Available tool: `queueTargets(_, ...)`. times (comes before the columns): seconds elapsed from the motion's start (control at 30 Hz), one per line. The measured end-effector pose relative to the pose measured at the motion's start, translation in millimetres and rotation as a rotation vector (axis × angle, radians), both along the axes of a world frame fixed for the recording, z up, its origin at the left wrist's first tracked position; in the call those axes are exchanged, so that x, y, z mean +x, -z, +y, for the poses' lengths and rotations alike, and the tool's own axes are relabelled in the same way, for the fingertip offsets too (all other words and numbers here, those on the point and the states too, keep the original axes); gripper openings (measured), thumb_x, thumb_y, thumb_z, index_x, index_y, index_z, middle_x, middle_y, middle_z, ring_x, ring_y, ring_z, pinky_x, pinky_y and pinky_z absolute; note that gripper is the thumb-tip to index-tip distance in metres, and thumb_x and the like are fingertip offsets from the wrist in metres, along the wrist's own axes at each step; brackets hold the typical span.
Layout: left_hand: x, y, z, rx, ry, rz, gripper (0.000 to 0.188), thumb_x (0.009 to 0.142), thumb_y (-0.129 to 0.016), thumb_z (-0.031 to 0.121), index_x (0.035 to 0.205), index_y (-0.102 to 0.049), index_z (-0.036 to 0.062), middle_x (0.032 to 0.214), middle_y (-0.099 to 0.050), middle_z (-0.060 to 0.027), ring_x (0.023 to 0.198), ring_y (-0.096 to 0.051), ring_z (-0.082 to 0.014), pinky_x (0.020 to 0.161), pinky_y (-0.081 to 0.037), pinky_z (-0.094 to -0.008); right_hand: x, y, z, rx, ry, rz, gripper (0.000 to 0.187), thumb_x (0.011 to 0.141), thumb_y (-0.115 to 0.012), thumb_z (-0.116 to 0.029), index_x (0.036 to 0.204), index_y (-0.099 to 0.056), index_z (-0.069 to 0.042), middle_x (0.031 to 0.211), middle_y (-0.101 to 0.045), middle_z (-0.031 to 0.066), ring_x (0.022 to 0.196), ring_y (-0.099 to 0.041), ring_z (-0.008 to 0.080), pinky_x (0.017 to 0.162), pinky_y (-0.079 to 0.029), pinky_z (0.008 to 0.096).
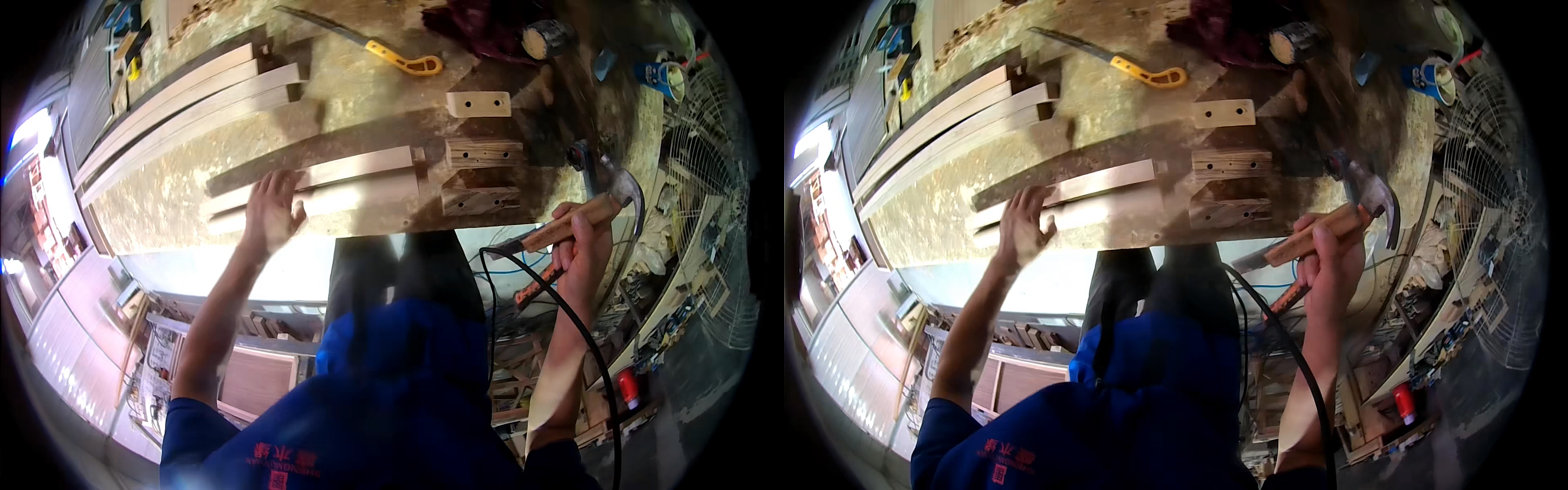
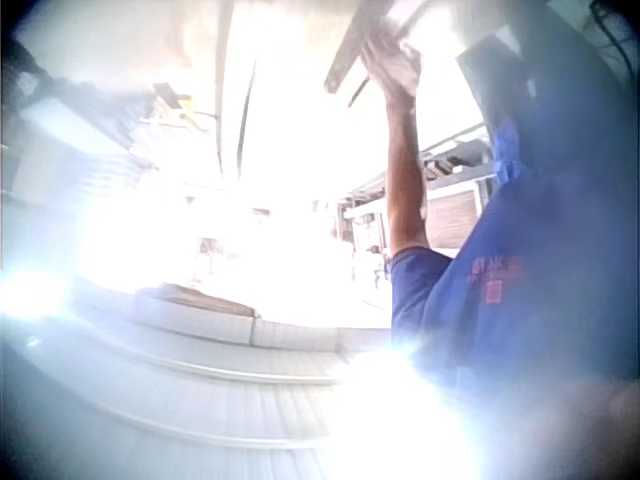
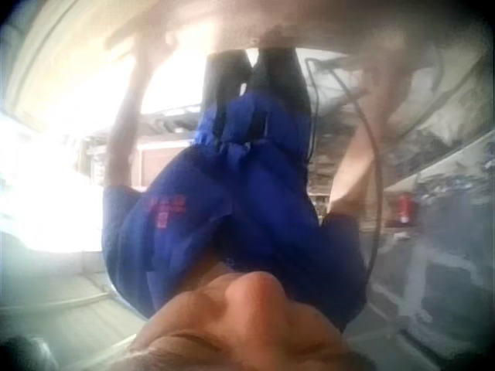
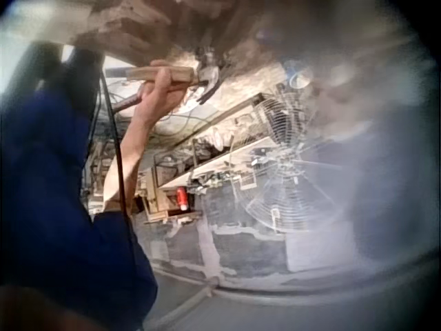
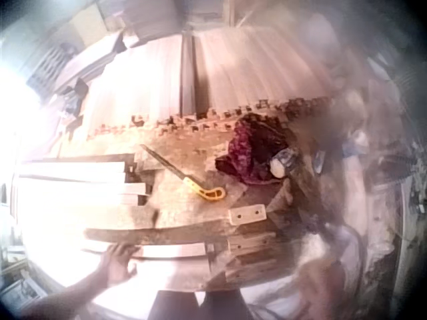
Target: The person hammers wooden planks together, sands the edges with a power sander, applies glue to the joints, and assembles the planks into a larger panel. The person then lifts and positions the assembled panel on the workbench.
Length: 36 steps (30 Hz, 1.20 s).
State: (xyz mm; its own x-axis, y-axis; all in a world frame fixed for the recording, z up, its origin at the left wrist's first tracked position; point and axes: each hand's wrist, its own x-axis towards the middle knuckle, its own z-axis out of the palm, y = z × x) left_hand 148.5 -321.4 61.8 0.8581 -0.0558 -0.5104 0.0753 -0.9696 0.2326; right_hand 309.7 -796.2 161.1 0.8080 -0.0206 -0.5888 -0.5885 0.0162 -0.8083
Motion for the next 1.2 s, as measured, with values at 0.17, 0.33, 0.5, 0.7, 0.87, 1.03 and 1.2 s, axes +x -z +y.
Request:
queueTargets(0.17, -0.5, 4.2, -15.1, 0.077, -0.002, -0.161, 0.074, 0.080, -0.086, 0.033, 0.142, -0.054, 0.0068, 0.146, -0.047, -0.0182, 0.142, -0.042, -0.0398, 0.121, -0.037, -0.0540, 24.3, 0.9, 24.5, 0.085, -0.051, -0.012, 0.037, 0.102, -0.063, -0.021, 0.132, -0.048, -0.006, 0.106, -0.070, 0.0112, 0.045, -0.037, 0.0014, 0.038, -0.032, 0.0196)
queueTargets(0.33, -23.5, 20.8, -37.1, 0.030, -0.044, -0.270, 0.048, 0.081, -0.083, 0.030, 0.121, -0.069, 0.0072, 0.147, -0.050, -0.0128, 0.144, -0.043, -0.0340, 0.121, -0.036, -0.0478, 47.2, -10.2, 60.5, -0.080, -0.209, -0.135, 0.052, 0.100, -0.066, -0.020, 0.145, -0.043, -0.008, 0.099, -0.068, 0.0085, 0.048, -0.036, -0.0013, 0.039, -0.029, 0.0182)
queueTargets(0.5, -8.6, 9.3, -17.2, -0.061, -0.206, -0.452, 0.106, 0.073, -0.092, 0.036, 0.159, -0.036, 0.0089, 0.153, -0.047, -0.0177, 0.144, -0.043, -0.0371, 0.122, -0.033, -0.0540, 76.8, 23.9, 56.9, -0.474, -0.523, -0.135, 0.046, 0.092, -0.077, -0.022, 0.130, -0.063, -0.001, 0.105, -0.072, 0.0078, 0.087, -0.067, 0.0153, 0.083, -0.053, 0.0308)
queueTargets(0.7, 5.7, 20.6, -4.5, -0.035, -0.091, -0.227, 0.101, 0.070, -0.089, 0.019, 0.157, -0.038, 0.0081, 0.142, -0.055, -0.0173, 0.132, -0.052, -0.0369, 0.115, -0.039, -0.0498, 59.6, 43.7, 75.7, -0.446, -0.618, -0.191, 0.039, 0.091, -0.080, -0.026, 0.118, -0.067, 0.000, 0.099, -0.070, 0.0060, 0.090, -0.063, 0.0150, 0.086, -0.052, 0.0322)
queueTargets(0.87, 3.6, 29.0, -11.9, -0.012, -0.123, -0.279, 0.075, 0.079, -0.084, 0.017, 0.145, -0.051, 0.0066, 0.134, -0.059, -0.0169, 0.127, -0.055, -0.0375, 0.109, -0.044, -0.0483, 33.6, 46.2, 66.7, -0.451, -0.566, -0.188, 0.041, 0.091, -0.082, -0.030, 0.114, -0.066, 0.000, 0.096, -0.067, 0.0066, 0.087, -0.060, 0.0162, 0.084, -0.051, 0.0331)
queueTargets(1.03, 25.4, -12.4, -3.6, 0.114, -0.212, 0.090, 0.066, 0.082, -0.088, 0.027, 0.136, -0.056, 0.0058, 0.140, -0.056, -0.0166, 0.128, -0.057, -0.0309, 0.112, -0.049, -0.0455, 17.5, 47.5, 44.9, -0.402, -0.466, -0.056, 0.043, 0.091, -0.081, -0.027, 0.120, -0.066, 0.001, 0.101, -0.070, 0.0069, 0.091, -0.063, 0.0154, 0.087, -0.052, 0.0315)
queueTargets(1.2, 12.6, -76.7, 121.2, -0.411, -0.872, -0.606, 0.051, 0.093, -0.082, 0.040, 0.108, -0.050, 0.0030, 0.086, -0.066, -0.0083, 0.072, -0.065, -0.0160, 0.058, -0.052, -0.0287, 18.9, 33.4, 25.0, -0.314, -0.372, 0.032, 0.039, 0.093, -0.077, -0.019, 0.124, -0.064, 0.001, 0.104, -0.071, 0.0057, 0.092, -0.067, 0.0138, 0.087, -0.053, 0.0295)
